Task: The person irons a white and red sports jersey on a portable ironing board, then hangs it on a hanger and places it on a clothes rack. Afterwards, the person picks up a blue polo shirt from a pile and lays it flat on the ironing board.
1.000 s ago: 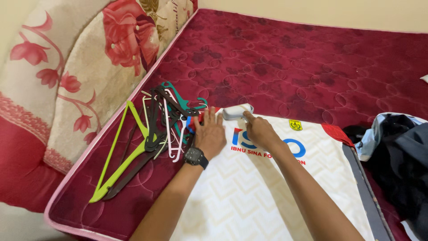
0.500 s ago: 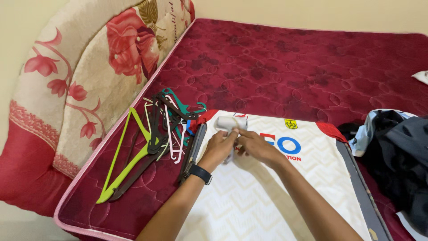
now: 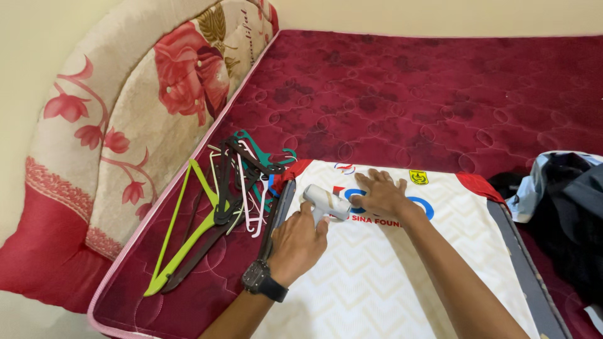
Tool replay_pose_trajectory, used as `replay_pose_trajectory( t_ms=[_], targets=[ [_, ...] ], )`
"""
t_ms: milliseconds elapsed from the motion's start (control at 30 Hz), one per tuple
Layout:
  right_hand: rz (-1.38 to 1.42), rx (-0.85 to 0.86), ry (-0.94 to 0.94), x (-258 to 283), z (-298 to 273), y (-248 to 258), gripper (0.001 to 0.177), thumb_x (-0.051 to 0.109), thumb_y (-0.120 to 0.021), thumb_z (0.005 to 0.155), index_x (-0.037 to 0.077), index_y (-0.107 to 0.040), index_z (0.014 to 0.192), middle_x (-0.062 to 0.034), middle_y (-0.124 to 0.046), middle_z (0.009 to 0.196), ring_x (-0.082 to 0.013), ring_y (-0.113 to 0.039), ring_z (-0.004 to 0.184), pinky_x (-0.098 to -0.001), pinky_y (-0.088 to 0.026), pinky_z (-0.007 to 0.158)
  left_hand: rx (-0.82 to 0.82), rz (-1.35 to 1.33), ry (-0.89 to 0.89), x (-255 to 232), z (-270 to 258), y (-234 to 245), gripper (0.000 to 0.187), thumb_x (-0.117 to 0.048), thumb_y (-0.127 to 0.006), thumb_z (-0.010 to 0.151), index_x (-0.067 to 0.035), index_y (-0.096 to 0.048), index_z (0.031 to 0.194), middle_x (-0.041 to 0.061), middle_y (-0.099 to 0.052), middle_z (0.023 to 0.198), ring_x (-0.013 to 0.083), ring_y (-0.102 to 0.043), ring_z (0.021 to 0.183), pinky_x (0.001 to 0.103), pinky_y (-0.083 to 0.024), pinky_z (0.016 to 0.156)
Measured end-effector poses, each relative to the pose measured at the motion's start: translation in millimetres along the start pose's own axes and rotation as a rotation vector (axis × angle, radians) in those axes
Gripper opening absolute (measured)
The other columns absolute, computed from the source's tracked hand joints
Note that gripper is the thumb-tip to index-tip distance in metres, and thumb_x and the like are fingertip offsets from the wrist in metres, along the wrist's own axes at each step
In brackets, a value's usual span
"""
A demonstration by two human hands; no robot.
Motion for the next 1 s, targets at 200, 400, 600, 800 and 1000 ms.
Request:
replay_pose_trajectory(
  t_ms=[200, 400, 600, 800, 1000],
  targets=[
    [0.006, 0.134, -0.003, -2.4, 0.9, 10.9, 0.100, 0.067, -0.062, 0.078, 0.035, -0.020, 0.163, -0.0046, -0.008, 0.173, -0.0279, -0.006, 0.160, -0.0642, -0.014, 0.123, 0.044, 0.095, 0.018, -3.5, 25.2, 4.2, 0.046, -0.032, -0.057, 0.096, -0.003, -0.051, 0.132, 0.027, -0.070, 0.090, 0.0464, -0.069, 0.085, 0.058, -0.053, 0.073],
    [0.164, 0.174, -0.026, -7.9, -0.7, 10.0, 0.116, 0.064, -0.069, 0.064, 0.040, -0.015, 0.163, -0.0001, -0.002, 0.174, -0.0236, 0.005, 0.161, -0.0588, -0.003, 0.126, -0.061, 0.171, -0.046, 5.1, 59.2, -10.6, 0.037, -0.031, -0.058, 0.097, -0.001, -0.061, 0.119, 0.023, -0.071, 0.080, 0.0437, -0.070, 0.081, 0.058, -0.053, 0.070],
    [0.179, 0.161, -0.034, -9.4, 0.2, 5.3, 0.116, 0.066, -0.070, 0.063, 0.037, -0.018, 0.163, -0.0010, -0.002, 0.174, -0.0241, 0.004, 0.161, -0.0590, -0.002, 0.126, -0.130, 0.190, -0.103, 13.6, 99.6, -44.9, 0.034, -0.030, -0.059, 0.097, 0.000, -0.064, 0.113, 0.023, -0.071, 0.078, 0.0427, -0.071, 0.078, 0.056, -0.054, 0.068],
    [0.247, 0.090, -0.044, -14.8, 6.6, -3.6, 0.129, 0.064, -0.075, 0.055, 0.026, -0.018, 0.164, -0.0034, -0.012, 0.172, -0.0234, -0.005, 0.160, -0.0601, -0.005, 0.126, -0.208, 0.210, -0.107, 15.6, 122.9, -70.0, 0.037, -0.029, -0.060, 0.094, 0.001, -0.064, 0.116, 0.024, -0.072, 0.077, 0.0427, -0.072, 0.075, 0.055, -0.054, 0.066],
    [0.226, 0.081, -0.035, -16.0, 6.2, -5.0, 0.127, 0.064, -0.075, 0.055, 0.025, -0.021, 0.163, -0.0006, -0.013, 0.173, -0.0209, -0.007, 0.161, -0.0593, -0.007, 0.126, -0.233, 0.181, -0.143, 13.8, 92.6, -54.0, 0.037, -0.030, -0.059, 0.098, 0.003, -0.063, 0.117, 0.024, -0.070, 0.073, 0.0434, -0.070, 0.071, 0.056, -0.052, 0.064]
  ],
)
Point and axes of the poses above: each hand's wrist, its own z-axis towards the middle knuckle, its own y-axis out of the back of the hand, x = y × z, the point moved 1 cm from there along z, towards the middle knuckle
